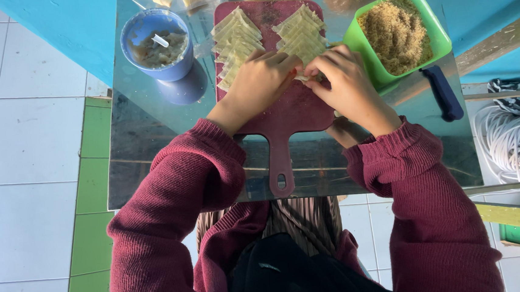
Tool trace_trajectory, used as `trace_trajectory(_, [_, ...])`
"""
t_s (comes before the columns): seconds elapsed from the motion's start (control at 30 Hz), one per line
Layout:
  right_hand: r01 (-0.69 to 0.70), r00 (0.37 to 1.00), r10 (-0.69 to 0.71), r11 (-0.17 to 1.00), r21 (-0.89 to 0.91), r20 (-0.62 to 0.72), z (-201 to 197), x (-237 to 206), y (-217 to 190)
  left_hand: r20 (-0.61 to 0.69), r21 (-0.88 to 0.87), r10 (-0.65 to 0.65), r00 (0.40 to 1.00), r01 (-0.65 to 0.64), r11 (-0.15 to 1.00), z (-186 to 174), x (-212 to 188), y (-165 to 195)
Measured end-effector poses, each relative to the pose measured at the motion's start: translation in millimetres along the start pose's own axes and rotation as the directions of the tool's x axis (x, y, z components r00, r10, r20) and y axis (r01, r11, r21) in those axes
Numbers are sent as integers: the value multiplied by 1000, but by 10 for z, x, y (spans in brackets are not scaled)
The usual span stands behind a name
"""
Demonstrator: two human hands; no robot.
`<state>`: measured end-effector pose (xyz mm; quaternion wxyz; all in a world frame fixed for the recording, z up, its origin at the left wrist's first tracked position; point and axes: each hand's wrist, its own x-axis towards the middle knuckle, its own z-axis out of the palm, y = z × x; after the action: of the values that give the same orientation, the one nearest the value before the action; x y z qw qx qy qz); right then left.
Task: The person rolls thin square pastry sheets into small filled cylinders by hand, one at a time, on a pink cutting board, placing each finished roll on the metal table beside the board. A green container of brown grated filling and a blue cup of paste sit nearby, and the person occasionally reaches toward the filling container.
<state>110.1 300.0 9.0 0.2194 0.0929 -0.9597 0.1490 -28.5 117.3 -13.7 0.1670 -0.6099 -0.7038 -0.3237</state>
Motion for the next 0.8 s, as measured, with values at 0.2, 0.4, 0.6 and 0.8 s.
trace_trajectory(0.2, [-13, 1000, 13, 1000, 8, -18, 14, 1, -3, -13, 46, 59, 998, -59, 997, -12, 6, -16])
trace_trajectory(0.4, [-14, 993, -4, 989, -147, -121, 123, 15, -67, -6, 41, 55, 998, -55, 998, -13, 9, -3])
trace_trajectory(0.6, [-29, 991, -1, 974, -227, -135, 165, 28, -141, -14, 9, 35, 999, -35, 999, -13, -7, -29])
trace_trajectory(0.8, [-33, 998, 28, 996, -78, -58, 85, 28, -26, -18, 26, -27, 999, 28, 999, 10, -10, 9])
